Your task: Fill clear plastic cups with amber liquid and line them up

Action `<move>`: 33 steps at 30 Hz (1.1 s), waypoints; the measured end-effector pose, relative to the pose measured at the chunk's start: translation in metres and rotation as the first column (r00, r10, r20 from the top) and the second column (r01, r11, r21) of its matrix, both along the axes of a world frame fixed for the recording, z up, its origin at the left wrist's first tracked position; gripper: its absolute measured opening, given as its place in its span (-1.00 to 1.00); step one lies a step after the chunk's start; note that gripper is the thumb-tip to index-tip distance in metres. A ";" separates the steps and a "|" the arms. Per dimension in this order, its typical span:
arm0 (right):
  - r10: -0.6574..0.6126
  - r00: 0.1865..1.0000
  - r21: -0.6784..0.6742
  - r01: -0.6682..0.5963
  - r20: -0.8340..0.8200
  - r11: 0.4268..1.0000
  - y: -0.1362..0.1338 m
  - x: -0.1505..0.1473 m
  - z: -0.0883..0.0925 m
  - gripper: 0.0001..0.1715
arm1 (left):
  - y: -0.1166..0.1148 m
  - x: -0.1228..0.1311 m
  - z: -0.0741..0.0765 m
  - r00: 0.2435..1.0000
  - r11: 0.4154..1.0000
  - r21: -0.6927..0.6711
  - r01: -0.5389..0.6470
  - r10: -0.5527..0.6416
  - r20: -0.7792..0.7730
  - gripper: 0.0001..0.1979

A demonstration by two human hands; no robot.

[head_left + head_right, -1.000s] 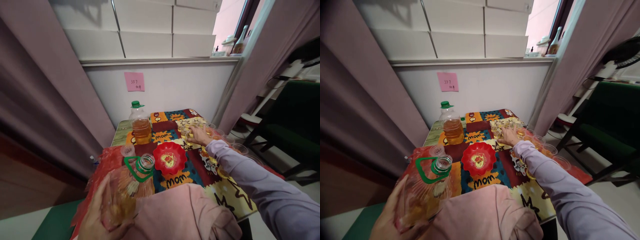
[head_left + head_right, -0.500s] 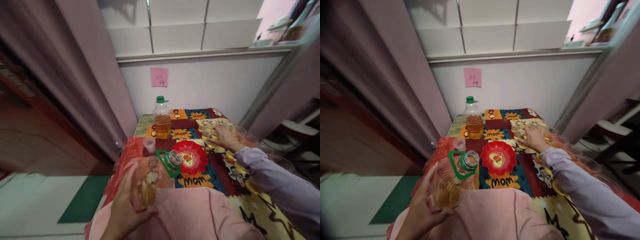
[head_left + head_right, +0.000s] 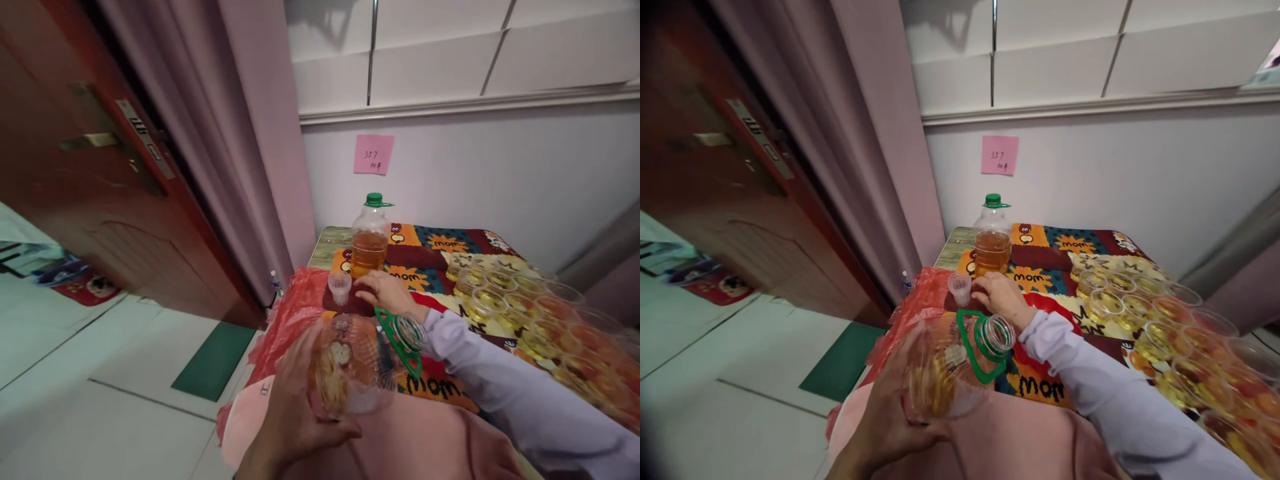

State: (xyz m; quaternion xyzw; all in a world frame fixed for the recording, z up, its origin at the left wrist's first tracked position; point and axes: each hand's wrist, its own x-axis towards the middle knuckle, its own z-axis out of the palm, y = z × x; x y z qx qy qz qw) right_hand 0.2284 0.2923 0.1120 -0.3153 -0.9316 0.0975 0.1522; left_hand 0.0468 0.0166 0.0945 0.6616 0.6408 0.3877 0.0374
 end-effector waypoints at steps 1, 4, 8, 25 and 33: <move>0.002 0.999 -0.003 -0.002 0.048 1.000 -0.003 -0.012 0.001 -0.58 | -0.001 0.000 0.000 1.000 1.000 0.019 0.004 -0.004 -0.021 0.63; -0.020 0.984 0.004 0.020 0.178 1.000 -0.007 -0.035 0.007 -0.47 | -0.003 0.003 0.005 0.998 0.999 0.038 0.040 -0.038 -0.050 0.61; -0.024 0.974 0.010 0.023 0.224 1.000 -0.005 -0.045 0.009 -0.54 | -0.004 0.010 0.014 0.998 0.998 0.001 0.057 -0.057 0.033 0.53; -0.078 0.978 -0.085 0.062 -0.194 0.994 0.005 -0.032 -0.009 -0.80 | -0.002 0.014 0.015 0.995 0.997 0.007 0.078 -0.078 0.061 0.50; -0.098 0.840 0.012 0.124 -0.533 0.992 0.008 0.022 0.042 -0.74 | -0.001 0.010 0.012 0.997 0.997 -0.008 0.071 -0.071 0.017 0.52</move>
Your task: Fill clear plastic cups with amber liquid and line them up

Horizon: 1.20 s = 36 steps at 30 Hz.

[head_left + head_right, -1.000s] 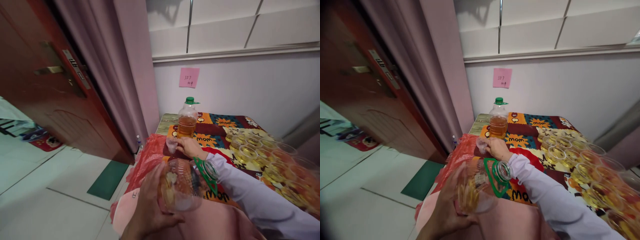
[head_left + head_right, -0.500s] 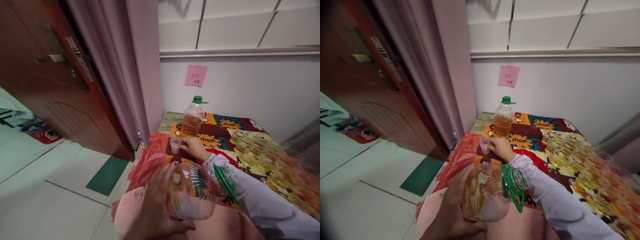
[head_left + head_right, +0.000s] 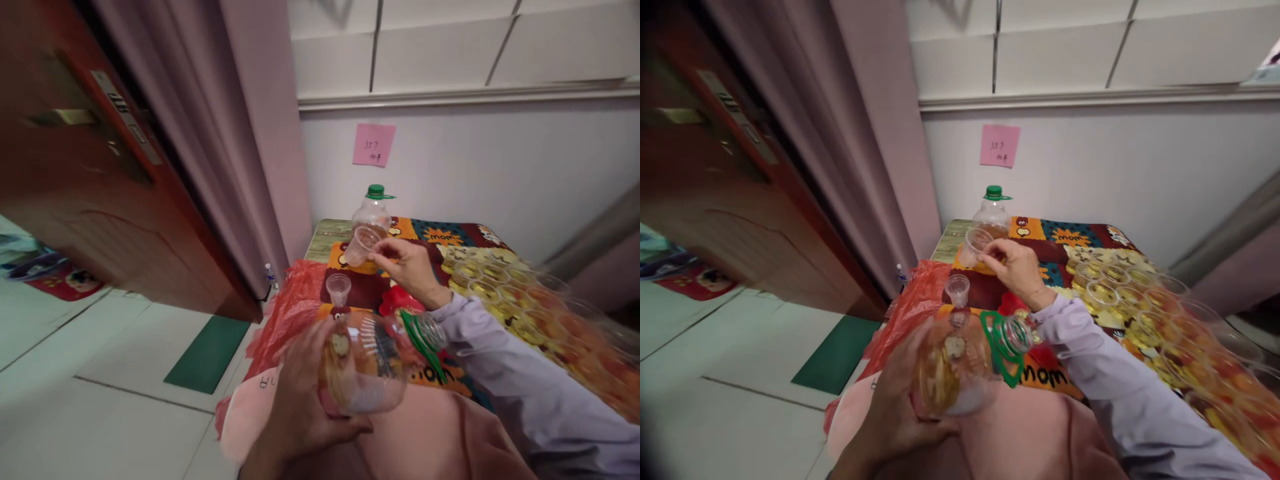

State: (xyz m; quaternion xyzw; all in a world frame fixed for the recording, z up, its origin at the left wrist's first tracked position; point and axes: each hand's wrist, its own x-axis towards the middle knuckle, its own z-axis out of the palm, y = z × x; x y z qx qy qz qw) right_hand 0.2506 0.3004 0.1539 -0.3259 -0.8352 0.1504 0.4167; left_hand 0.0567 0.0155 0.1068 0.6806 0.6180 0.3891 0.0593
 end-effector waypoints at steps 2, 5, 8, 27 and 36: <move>-0.045 0.996 0.017 0.044 0.076 0.999 -0.005 0.038 0.004 -0.71 | 0.001 -0.006 -0.006 1.000 1.000 0.009 -0.010 0.010 0.027 0.46; -0.132 0.951 -0.036 0.147 0.280 0.988 -0.024 0.096 -0.016 -0.70 | 0.004 -0.016 -0.014 0.997 0.999 -0.005 -0.039 0.039 0.059 0.37; -0.208 0.884 -0.107 0.275 0.419 0.955 -0.046 0.130 -0.051 -0.71 | 0.011 -0.023 -0.015 0.997 0.999 -0.015 -0.045 0.046 0.067 0.30; -0.195 0.927 -0.309 0.093 -0.319 0.947 -0.070 0.151 -0.006 -0.42 | 0.037 -0.012 0.007 0.974 0.983 -0.156 -0.097 0.126 0.190 0.33; -0.171 0.612 -0.483 -0.391 -0.773 0.784 -0.092 0.049 -0.048 0.01 | 0.038 0.008 0.012 0.971 0.977 -0.119 -0.178 0.194 0.142 0.44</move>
